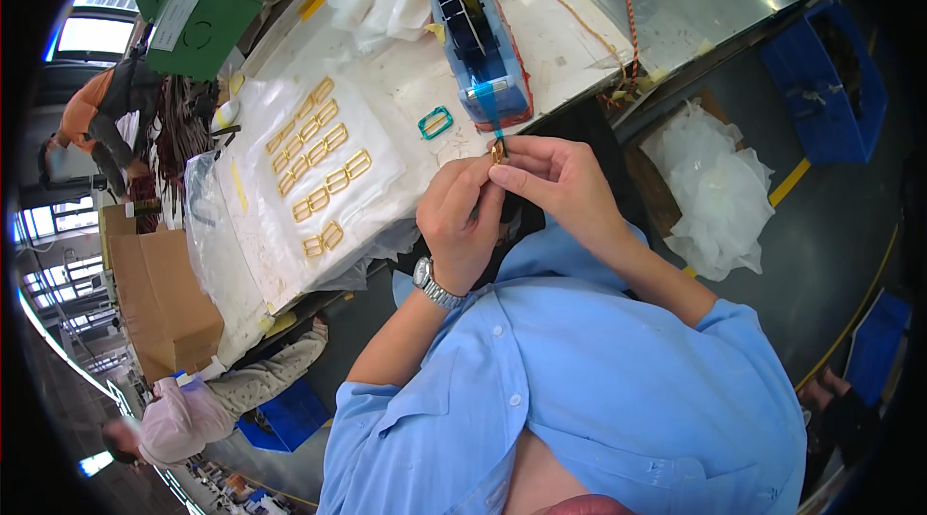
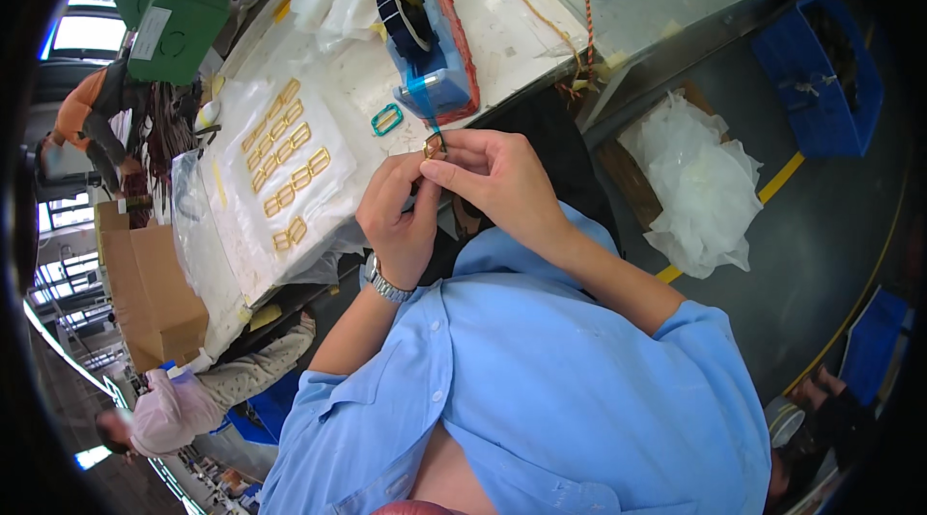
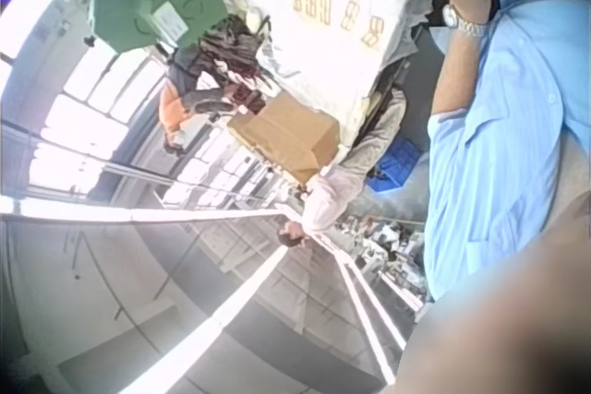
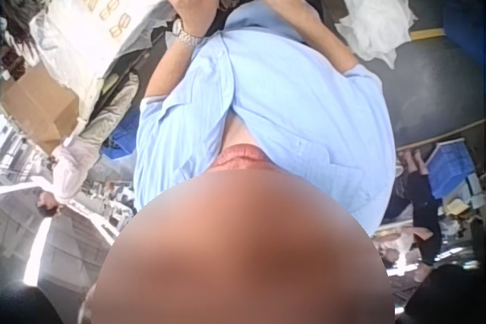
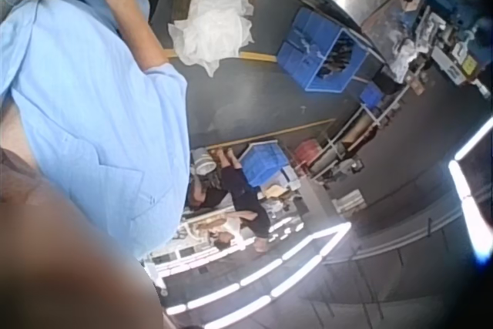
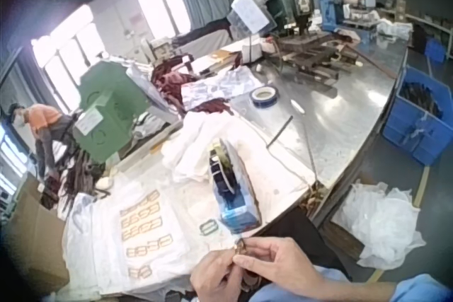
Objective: Unpacking gold-colored buckles from packaging and applying protective blue tape to them.
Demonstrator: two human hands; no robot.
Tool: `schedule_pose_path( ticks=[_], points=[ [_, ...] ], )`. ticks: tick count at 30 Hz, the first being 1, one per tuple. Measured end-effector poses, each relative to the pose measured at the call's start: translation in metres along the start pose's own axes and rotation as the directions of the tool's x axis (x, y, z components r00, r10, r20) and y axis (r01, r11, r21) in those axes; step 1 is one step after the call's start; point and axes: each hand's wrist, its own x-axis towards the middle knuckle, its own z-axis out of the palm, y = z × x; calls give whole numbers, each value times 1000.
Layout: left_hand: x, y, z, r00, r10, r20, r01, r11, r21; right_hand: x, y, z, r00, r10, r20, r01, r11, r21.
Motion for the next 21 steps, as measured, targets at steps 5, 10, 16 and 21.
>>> schedule_pose_path(
  ticks=[5,10,16,21],
  points=[
    [18,0,-6,994,-66,84,66,998,10,6,-3,-11,998,62,3,-62,998,-11],
    [53,3,-19,850,-406,336,472,870,-144,16,-1,-19,997,41,72,-43,999,23],
    [81,-3,-31,687,-484,541,651,742,-162,24,4,-18,995,-34,95,36,999,-14],
    [88,0,-36,649,-481,590,666,733,-135,23,-3,-7,993,-90,81,84,994,65]
  ],
)
